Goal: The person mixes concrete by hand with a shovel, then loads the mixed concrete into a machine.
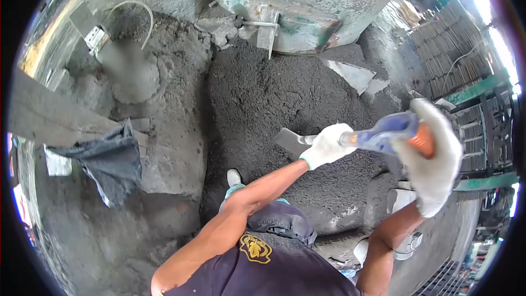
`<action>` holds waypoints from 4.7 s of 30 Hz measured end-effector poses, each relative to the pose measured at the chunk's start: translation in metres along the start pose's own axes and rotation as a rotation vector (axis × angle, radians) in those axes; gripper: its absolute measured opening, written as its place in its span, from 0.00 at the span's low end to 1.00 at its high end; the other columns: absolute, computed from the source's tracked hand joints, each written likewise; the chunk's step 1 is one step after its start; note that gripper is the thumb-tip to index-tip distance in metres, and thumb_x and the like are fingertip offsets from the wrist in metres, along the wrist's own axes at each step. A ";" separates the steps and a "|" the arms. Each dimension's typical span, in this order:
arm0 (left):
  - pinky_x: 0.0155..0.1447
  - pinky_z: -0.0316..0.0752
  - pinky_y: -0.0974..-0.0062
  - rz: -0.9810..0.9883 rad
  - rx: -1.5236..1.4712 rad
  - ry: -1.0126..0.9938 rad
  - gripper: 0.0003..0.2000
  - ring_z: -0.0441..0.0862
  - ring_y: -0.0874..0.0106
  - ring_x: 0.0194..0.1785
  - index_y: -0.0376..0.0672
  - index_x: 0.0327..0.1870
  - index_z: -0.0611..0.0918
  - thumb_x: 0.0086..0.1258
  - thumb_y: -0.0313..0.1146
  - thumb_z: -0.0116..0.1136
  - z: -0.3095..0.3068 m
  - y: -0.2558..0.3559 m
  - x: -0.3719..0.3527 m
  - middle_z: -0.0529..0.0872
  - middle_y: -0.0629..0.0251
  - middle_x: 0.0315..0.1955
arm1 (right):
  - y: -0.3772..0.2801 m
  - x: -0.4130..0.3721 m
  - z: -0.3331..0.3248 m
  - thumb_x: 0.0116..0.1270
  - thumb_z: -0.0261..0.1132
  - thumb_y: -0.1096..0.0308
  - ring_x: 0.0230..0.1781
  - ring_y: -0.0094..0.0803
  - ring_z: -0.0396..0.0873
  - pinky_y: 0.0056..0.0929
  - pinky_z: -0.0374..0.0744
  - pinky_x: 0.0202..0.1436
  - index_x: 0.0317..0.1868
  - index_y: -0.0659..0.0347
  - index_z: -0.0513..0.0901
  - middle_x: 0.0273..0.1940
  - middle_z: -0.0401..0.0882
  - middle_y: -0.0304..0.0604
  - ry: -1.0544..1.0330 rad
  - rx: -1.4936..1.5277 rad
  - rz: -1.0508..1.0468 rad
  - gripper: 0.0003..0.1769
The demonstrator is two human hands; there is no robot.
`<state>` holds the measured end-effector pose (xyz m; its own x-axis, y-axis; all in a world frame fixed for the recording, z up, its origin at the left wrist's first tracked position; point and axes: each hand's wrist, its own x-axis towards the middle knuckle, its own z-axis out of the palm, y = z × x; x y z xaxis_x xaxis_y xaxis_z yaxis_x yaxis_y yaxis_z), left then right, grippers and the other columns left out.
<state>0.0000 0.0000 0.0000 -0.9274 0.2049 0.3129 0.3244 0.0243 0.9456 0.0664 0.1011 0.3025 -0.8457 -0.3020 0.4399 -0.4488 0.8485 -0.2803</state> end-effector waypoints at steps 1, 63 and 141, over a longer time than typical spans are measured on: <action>0.54 0.82 0.64 0.042 -0.001 0.009 0.16 0.89 0.61 0.46 0.43 0.44 0.85 0.60 0.40 0.78 0.001 0.007 0.011 0.89 0.59 0.39 | 0.007 0.003 -0.010 0.63 0.75 0.62 0.57 0.36 0.84 0.38 0.76 0.70 0.65 0.64 0.84 0.52 0.88 0.44 0.126 0.093 -0.043 0.30; 0.62 0.80 0.65 -0.127 0.414 0.442 0.19 0.88 0.60 0.57 0.38 0.61 0.84 0.73 0.39 0.66 -0.413 -0.176 0.211 0.89 0.50 0.55 | 0.185 0.115 0.297 0.58 0.82 0.70 0.41 0.25 0.79 0.30 0.81 0.52 0.48 0.66 0.88 0.41 0.86 0.37 0.348 0.511 0.691 0.19; 0.28 0.83 0.66 -0.649 -0.614 0.265 0.11 0.83 0.66 0.22 0.38 0.47 0.78 0.68 0.29 0.66 0.019 -0.056 0.061 0.83 0.60 0.26 | 0.075 -0.406 0.175 0.64 0.65 0.70 0.18 0.29 0.70 0.33 0.77 0.23 0.37 0.56 0.77 0.24 0.71 0.36 0.902 0.997 1.944 0.04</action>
<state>-0.0712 0.0301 -0.0356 -0.9295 0.1005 -0.3550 -0.3576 -0.4818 0.8000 0.3254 0.2110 -0.0460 -0.1320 0.7048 -0.6970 0.2222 -0.6642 -0.7137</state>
